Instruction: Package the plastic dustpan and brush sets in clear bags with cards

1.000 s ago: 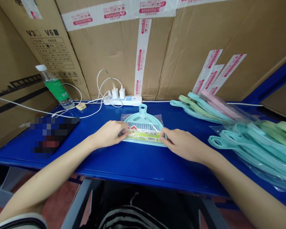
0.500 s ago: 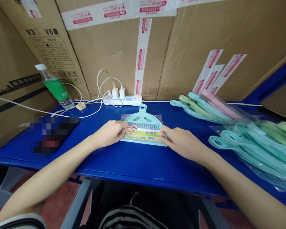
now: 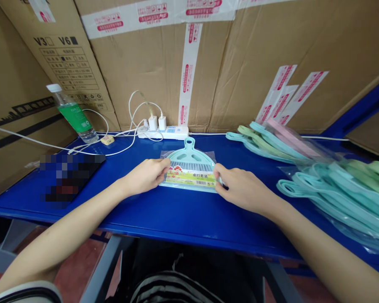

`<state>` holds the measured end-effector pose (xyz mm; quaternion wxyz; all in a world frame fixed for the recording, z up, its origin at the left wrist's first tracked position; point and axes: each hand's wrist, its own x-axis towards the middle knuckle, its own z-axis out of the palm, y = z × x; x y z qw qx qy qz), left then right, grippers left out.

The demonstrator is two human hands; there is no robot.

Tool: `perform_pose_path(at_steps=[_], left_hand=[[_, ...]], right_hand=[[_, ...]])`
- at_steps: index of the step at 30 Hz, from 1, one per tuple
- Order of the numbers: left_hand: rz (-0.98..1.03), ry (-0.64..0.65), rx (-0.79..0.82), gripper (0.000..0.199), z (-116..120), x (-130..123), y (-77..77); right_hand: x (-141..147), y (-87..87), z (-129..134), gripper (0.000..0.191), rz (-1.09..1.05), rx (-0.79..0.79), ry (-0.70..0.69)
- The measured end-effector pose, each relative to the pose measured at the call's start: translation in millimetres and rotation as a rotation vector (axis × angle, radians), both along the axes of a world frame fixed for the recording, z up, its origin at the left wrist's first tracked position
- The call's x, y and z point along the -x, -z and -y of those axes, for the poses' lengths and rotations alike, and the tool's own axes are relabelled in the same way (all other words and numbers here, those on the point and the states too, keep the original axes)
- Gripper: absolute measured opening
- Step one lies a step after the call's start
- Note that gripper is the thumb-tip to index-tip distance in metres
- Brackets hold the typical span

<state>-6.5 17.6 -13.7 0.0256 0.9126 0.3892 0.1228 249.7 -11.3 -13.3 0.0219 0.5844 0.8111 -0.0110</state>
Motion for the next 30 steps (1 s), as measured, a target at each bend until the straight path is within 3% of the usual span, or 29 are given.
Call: perform_pose_path(at_steps=[6, 12, 15, 20, 25, 30], left_hand=[[0.037, 0.007, 0.006, 0.022, 1, 1, -0.7], [-0.026, -0.005, -0.043, 0.019, 1, 1, -0.4], [-0.066, -0.001, -0.057, 0.016, 1, 1, -0.1], [-0.250, -0.055, -0.214, 0.024, 8, -5, 2.0], [-0.356, 0.198, -0.234, 0.032, 20, -19, 7.3], [-0.425, 0.189, -0.189, 0.039, 23, -24, 9.5]], right_hand=[[0, 3.1, 0, 0.022, -0.023, -0.079, -0.049], [-2, 13.6, -4, 0.034, -0.140, -0.221, -0.463], [-2, 16.9, -4, 0.033, -0.156, -0.258, -0.555], [0, 20.0, -3, 0.035, -0.123, -0.273, -0.597], [2, 24.3, -4, 0.036, -0.144, -0.278, -0.561], [7, 26.9, -5, 0.037, -0.172, -0.262, -0.459]])
